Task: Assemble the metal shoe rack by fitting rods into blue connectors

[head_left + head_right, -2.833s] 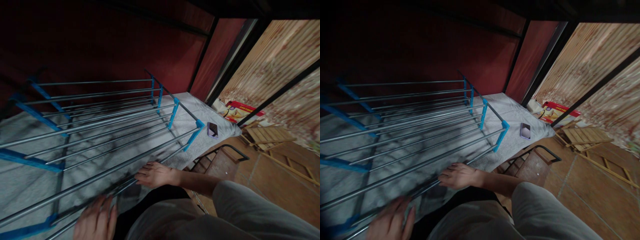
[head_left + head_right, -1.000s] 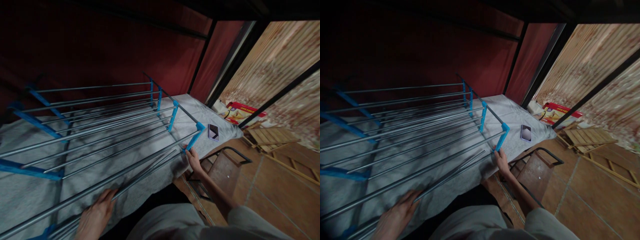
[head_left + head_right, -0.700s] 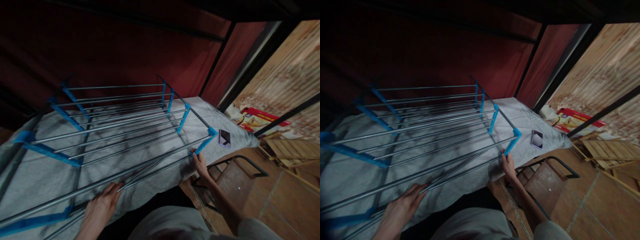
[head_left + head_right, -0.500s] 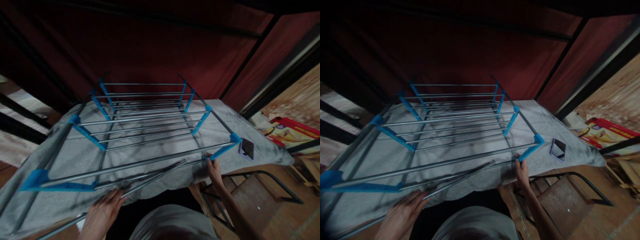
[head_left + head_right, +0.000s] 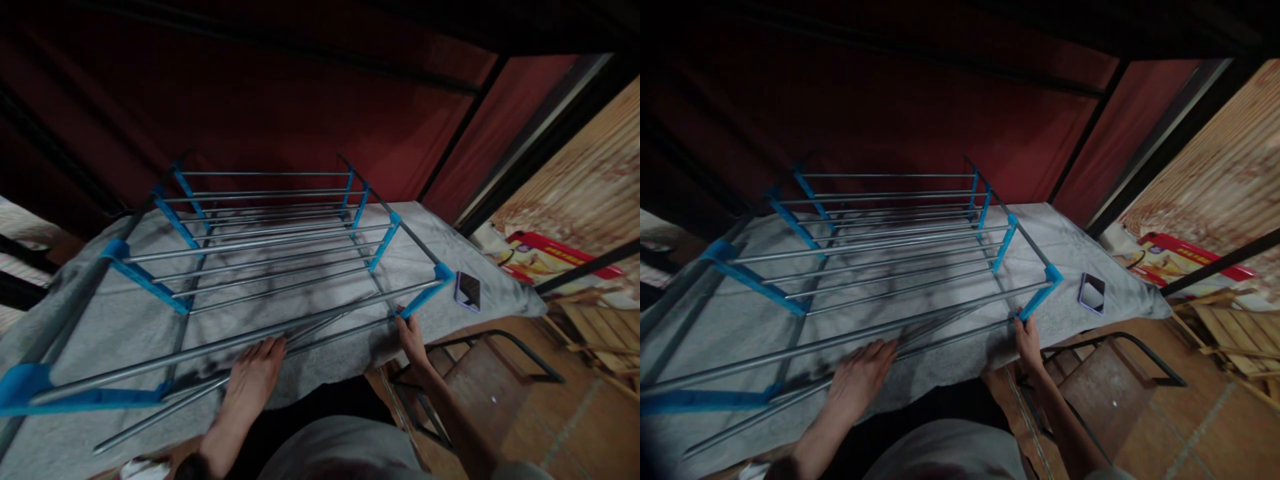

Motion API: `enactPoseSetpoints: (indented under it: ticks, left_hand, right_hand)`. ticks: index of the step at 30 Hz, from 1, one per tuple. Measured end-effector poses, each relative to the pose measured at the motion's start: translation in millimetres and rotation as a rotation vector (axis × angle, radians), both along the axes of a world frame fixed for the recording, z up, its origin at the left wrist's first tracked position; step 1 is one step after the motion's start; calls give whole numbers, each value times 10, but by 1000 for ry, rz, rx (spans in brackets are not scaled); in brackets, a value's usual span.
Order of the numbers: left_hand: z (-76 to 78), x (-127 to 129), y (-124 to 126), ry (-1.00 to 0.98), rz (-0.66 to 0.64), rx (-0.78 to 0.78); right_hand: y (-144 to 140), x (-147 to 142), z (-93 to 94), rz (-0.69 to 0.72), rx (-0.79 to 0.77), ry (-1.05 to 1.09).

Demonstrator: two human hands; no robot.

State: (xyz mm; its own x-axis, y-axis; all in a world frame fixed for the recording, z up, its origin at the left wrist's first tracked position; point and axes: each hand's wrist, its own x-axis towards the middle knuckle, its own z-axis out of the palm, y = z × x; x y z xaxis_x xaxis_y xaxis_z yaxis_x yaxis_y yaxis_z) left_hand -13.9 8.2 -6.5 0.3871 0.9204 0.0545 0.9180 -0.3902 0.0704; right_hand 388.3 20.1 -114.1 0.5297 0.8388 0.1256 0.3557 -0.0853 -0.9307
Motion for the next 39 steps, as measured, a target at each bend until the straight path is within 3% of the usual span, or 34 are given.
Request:
enactPoseSetpoints:
  ticks: [2, 5, 10, 13, 17, 21, 27, 33, 39]
  left_hand:
    - [14, 196, 189, 9, -14, -28]
    - [-107, 265, 393, 16, -42, -32]
    - [-513, -3, 523, 29, -41, 19]
    - [-646, -116, 527, -15, -30, -14]
    - [-576, -51, 460, -59, 6, -36]
    - [-450, 112, 211, -141, -42, -65]
    - [-485, 315, -174, -212, -98, -122]
    - [-464, 470, 31, -186, -129, -218]
    - [-425, 445, 223, -228, -150, -295]
  right_hand:
    - [7, -2, 9, -14, -12, 4]
    - [6, -12, 15, -16, -10, 5]
    - [-16, -23, 10, -4, -14, 15]
    - [-19, -29, 4, -10, -24, 38]
    - [-32, -9, -27, -11, -37, 19]
    - [-52, 65, -108, -31, -73, -23]
    - [-56, 130, -198, -16, -70, -54]
    - [-51, 45, -17, -25, -32, -13]
    - [-36, 15, 243, 79, -12, 106]
